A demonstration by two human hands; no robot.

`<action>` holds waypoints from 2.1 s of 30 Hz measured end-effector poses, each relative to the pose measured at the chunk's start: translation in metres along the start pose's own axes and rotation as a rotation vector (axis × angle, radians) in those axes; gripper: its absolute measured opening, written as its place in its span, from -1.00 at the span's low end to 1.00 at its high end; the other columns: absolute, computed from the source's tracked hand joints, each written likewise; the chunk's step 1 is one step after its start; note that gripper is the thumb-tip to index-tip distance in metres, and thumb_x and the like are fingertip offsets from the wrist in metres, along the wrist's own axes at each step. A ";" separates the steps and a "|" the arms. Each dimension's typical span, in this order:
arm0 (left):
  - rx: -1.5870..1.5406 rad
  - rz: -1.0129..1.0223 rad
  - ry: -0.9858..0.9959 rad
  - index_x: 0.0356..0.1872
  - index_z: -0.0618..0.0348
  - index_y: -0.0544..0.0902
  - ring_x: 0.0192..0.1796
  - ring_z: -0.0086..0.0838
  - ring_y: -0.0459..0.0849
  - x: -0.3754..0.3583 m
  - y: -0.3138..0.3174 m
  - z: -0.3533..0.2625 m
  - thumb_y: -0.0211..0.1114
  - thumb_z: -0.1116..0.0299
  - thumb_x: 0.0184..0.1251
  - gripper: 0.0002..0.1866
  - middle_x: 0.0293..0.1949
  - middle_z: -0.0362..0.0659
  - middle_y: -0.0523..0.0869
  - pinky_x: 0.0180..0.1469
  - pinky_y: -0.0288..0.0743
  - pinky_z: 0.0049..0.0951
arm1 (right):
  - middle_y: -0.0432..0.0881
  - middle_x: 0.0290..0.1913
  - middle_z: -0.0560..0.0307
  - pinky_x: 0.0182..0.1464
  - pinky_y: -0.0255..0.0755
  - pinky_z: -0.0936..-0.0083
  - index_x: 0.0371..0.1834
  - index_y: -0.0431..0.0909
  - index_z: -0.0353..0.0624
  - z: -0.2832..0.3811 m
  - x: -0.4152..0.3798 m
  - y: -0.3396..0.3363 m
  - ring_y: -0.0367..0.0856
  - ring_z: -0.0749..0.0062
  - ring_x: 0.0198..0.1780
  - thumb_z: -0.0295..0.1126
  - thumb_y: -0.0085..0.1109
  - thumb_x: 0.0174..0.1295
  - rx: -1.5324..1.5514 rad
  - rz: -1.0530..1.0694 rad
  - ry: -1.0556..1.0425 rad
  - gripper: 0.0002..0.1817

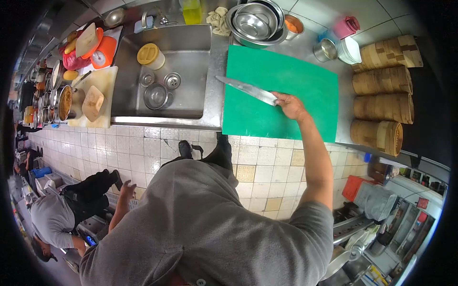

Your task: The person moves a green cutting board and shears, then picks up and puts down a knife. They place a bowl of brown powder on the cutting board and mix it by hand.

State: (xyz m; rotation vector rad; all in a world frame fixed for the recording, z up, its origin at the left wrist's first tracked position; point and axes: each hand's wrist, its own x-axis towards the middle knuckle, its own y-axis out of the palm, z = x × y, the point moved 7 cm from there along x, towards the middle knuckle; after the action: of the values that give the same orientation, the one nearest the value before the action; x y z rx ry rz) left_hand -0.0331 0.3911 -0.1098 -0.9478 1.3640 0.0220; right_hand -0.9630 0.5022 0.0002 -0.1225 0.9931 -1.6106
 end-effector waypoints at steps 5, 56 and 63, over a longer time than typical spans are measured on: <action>-0.111 0.005 -0.035 0.65 -0.08 0.29 -0.04 -0.14 0.80 0.010 0.004 0.022 0.36 0.19 0.54 -0.27 0.16 0.07 0.75 -0.13 0.74 0.00 | 0.74 0.34 0.07 0.43 0.47 0.42 0.48 0.61 0.21 0.027 -0.028 0.035 0.69 0.22 0.32 -0.33 0.19 0.55 -0.017 0.047 -0.026 -0.55; -0.904 -0.316 0.272 0.22 0.15 0.62 -0.28 -0.32 0.72 0.072 -0.019 0.118 0.20 0.27 0.61 -0.69 -0.21 -0.04 0.78 -0.38 0.51 -0.31 | 0.62 0.27 -0.22 -0.10 0.75 0.28 0.50 0.42 -0.22 0.409 0.320 -0.208 0.81 0.06 -0.11 -0.21 0.27 0.50 0.562 -0.407 -0.306 -0.41; -1.149 -0.451 0.484 0.47 0.16 0.50 -0.05 -0.40 0.74 0.014 -0.313 -0.143 0.26 -0.03 0.64 -0.40 0.14 -0.11 0.73 -0.05 0.66 -0.34 | 0.78 -0.05 -0.09 -0.19 0.74 0.22 0.05 0.70 -0.27 0.364 0.486 -0.207 0.82 0.16 -0.07 -0.37 0.20 0.33 -0.472 -0.964 -0.248 -0.70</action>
State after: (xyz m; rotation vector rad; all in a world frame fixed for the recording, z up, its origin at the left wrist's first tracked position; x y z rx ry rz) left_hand 0.0187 0.0989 0.0654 -2.3286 1.5212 0.2704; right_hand -1.0655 -0.1114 0.1585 -1.2494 1.1742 -2.0853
